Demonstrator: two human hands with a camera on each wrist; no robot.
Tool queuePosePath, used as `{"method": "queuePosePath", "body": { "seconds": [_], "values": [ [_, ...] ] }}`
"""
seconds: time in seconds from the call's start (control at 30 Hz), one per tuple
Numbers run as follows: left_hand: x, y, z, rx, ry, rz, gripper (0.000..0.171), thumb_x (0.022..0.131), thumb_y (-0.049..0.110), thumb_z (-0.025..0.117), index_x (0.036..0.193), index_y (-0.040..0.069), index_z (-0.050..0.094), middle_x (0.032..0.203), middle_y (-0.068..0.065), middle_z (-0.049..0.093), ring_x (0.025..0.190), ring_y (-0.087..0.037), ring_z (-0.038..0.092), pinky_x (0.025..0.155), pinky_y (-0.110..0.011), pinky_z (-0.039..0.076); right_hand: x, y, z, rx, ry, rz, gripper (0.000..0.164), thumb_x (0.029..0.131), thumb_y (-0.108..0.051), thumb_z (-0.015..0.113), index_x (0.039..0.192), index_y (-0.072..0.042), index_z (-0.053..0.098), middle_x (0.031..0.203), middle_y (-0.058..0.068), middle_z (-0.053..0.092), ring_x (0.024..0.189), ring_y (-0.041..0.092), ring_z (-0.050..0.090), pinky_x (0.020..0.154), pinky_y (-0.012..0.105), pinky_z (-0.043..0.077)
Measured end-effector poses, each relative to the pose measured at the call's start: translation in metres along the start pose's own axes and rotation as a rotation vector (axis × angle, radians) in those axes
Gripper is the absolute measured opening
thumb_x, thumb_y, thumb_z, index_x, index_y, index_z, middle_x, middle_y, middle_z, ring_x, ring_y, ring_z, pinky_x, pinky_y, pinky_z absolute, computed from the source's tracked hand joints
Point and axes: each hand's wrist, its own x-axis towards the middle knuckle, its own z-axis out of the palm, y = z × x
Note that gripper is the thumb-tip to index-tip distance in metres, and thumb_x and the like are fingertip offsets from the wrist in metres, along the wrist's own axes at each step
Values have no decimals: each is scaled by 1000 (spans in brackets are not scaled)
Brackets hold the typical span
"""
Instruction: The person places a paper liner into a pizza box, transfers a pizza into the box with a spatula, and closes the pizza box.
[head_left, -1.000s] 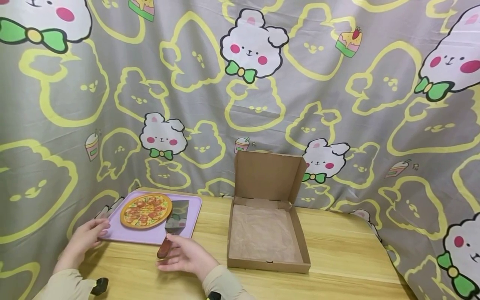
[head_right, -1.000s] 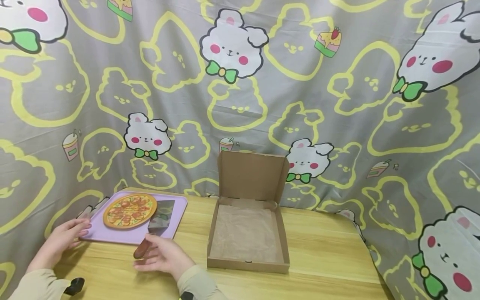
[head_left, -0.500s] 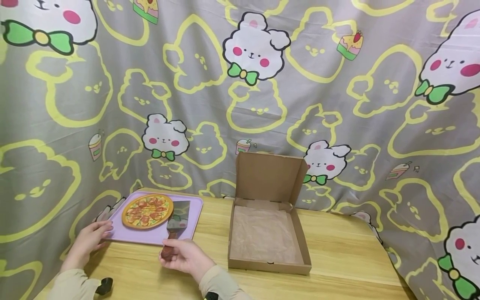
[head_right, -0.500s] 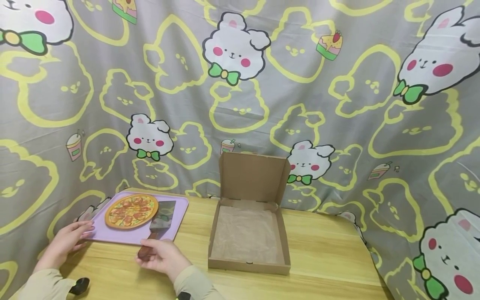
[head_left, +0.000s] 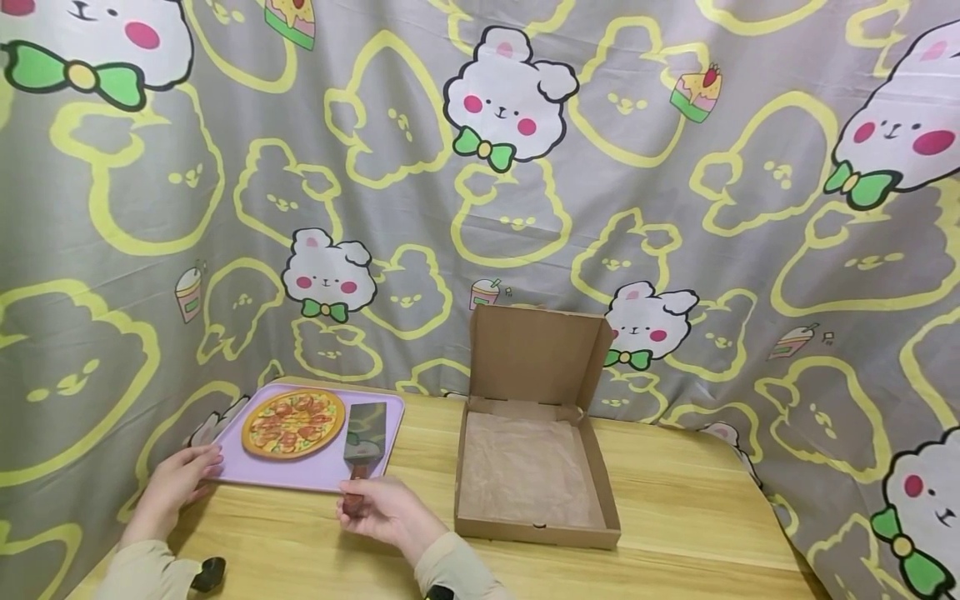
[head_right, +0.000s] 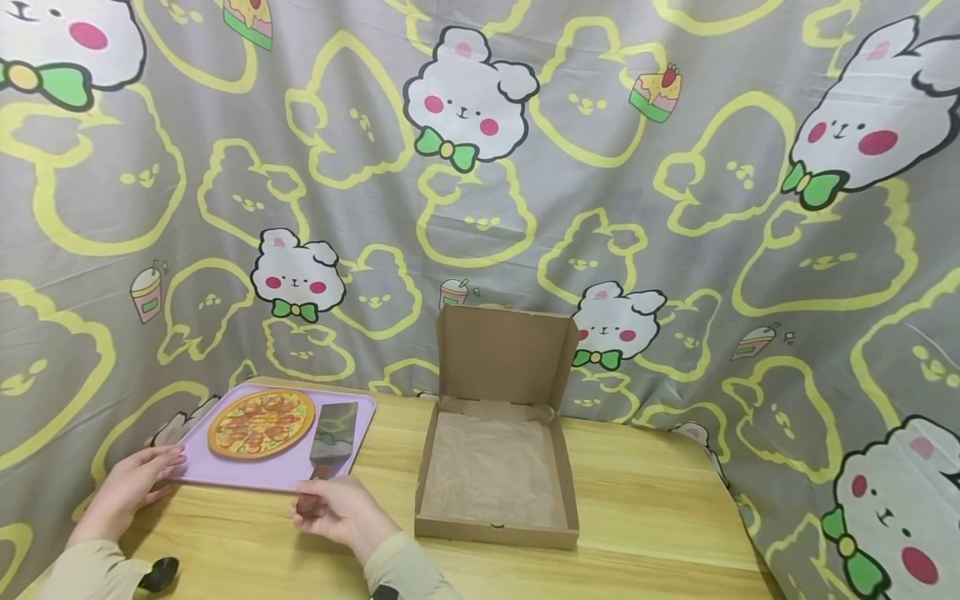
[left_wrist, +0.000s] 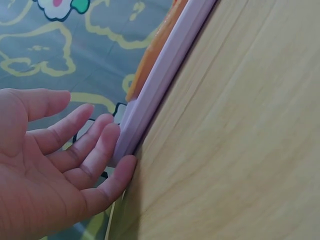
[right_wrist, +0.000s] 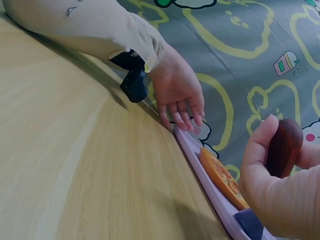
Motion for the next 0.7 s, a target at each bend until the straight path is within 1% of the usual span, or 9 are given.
{"method": "queuePosePath", "body": {
  "seconds": [0.13, 0.33, 0.5, 0.57, 0.7],
  "values": [
    [0, 0, 1, -1, 11, 1, 67, 104, 37, 38, 141, -18, 27, 92, 23, 62, 79, 15, 53, 74, -20, 53, -5, -3, -5, -2, -11, -20, 23, 90, -6, 62, 68, -9, 58, 64, 2, 58, 63, 11, 55, 60, 17, 48],
    [-1, 1, 2, -20, 23, 10, 64, 104, 33, 37, 141, -18, 27, 94, 20, 63, 79, 14, 55, 74, -19, 54, -14, -8, -10, -24, -47, -36, 20, 91, -8, 63, 71, -9, 58, 64, 2, 59, 63, 11, 55, 60, 17, 48],
    [-1, 4, 4, -55, 24, 9, 64, 104, 34, 38, 141, -17, 28, 89, 29, 57, 80, 12, 58, 74, -21, 55, -17, -12, -13, -44, -56, -77, 18, 92, -7, 60, 74, -9, 57, 64, 1, 59, 62, 10, 55, 59, 17, 48],
    [-1, 6, 5, -70, 31, 9, 65, 104, 36, 40, 142, -16, 28, 87, 32, 55, 80, 12, 58, 74, -20, 55, -18, -15, -15, -44, -54, -102, 14, 92, -7, 59, 78, -9, 55, 66, 1, 59, 62, 10, 55, 59, 17, 48],
    [-1, 13, 10, -130, 31, 2, 66, 103, 37, 42, 143, -13, 27, 82, 33, 55, 80, 11, 60, 74, -19, 55, -22, -20, -19, -50, -54, -150, 10, 92, -7, 58, 87, -9, 50, 68, 2, 59, 62, 11, 55, 59, 18, 49]
  ]
}}
